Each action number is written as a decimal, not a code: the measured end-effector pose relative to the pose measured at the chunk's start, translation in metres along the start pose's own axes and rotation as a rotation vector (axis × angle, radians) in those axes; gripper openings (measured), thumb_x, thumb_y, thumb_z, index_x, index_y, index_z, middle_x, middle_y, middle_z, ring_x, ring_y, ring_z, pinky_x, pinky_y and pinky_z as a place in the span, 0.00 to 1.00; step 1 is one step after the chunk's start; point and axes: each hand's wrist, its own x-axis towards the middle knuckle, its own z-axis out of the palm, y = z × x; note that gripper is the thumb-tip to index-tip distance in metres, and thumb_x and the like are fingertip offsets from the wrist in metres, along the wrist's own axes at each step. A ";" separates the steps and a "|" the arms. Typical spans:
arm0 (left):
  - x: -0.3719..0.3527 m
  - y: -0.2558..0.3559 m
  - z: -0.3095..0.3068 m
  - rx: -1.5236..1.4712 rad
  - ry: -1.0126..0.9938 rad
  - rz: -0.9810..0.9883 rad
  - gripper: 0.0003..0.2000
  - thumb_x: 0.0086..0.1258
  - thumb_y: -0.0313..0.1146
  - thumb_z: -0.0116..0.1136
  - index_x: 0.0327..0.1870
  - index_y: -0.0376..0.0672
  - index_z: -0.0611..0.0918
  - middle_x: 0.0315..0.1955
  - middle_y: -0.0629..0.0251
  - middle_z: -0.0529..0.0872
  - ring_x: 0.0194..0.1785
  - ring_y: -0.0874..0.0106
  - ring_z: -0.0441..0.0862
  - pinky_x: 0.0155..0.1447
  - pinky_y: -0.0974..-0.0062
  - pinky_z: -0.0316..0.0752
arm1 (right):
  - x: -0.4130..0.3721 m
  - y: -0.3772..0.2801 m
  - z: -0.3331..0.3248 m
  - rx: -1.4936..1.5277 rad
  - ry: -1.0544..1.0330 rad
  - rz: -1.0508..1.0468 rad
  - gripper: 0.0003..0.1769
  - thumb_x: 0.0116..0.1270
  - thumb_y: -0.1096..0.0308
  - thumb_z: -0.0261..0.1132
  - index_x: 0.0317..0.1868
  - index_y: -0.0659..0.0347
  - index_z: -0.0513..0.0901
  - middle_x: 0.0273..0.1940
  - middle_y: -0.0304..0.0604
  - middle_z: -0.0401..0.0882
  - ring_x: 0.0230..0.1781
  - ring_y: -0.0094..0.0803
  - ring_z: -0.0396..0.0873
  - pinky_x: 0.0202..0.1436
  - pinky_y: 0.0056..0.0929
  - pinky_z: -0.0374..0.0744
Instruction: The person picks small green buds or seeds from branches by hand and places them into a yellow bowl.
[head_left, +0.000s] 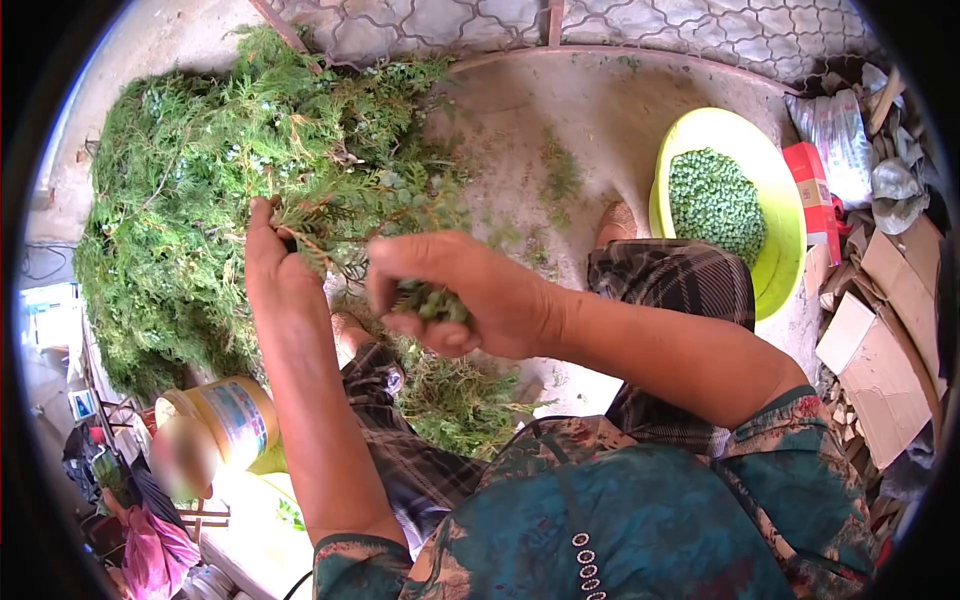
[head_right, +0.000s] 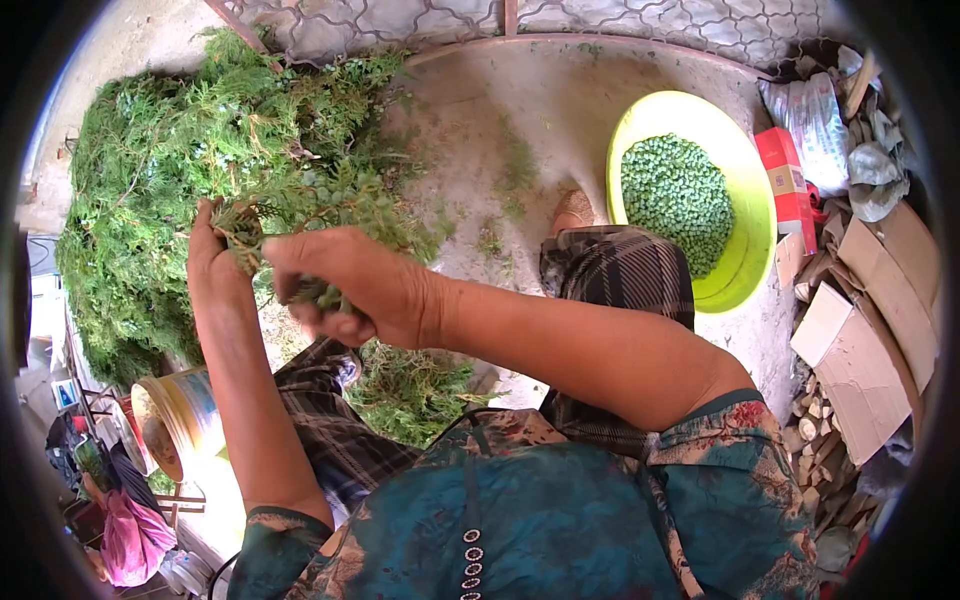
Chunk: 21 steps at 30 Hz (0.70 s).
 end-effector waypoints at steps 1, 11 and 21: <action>0.004 0.008 0.009 -0.180 0.166 -0.230 0.12 0.71 0.40 0.50 0.44 0.40 0.75 0.25 0.65 0.79 0.26 0.74 0.77 0.33 0.76 0.75 | 0.001 -0.001 -0.002 0.000 0.000 -0.004 0.20 0.68 0.51 0.53 0.33 0.62 0.74 0.21 0.36 0.68 0.11 0.15 0.59 0.13 0.15 0.58; -0.008 0.014 0.027 -0.518 0.159 -0.579 0.13 0.72 0.40 0.47 0.45 0.38 0.73 0.41 0.55 0.80 0.46 0.58 0.78 0.54 0.54 0.73 | 0.033 0.007 -0.025 -1.062 0.448 -0.712 0.11 0.58 0.64 0.61 0.35 0.65 0.76 0.22 0.53 0.76 0.27 0.48 0.78 0.32 0.42 0.74; -0.011 -0.001 0.025 -0.616 0.129 -0.586 0.14 0.74 0.39 0.44 0.47 0.36 0.69 0.45 0.49 0.78 0.49 0.55 0.76 0.57 0.51 0.72 | 0.043 0.017 -0.024 -1.441 0.453 -0.640 0.06 0.61 0.69 0.58 0.34 0.62 0.73 0.25 0.58 0.74 0.29 0.56 0.74 0.28 0.45 0.72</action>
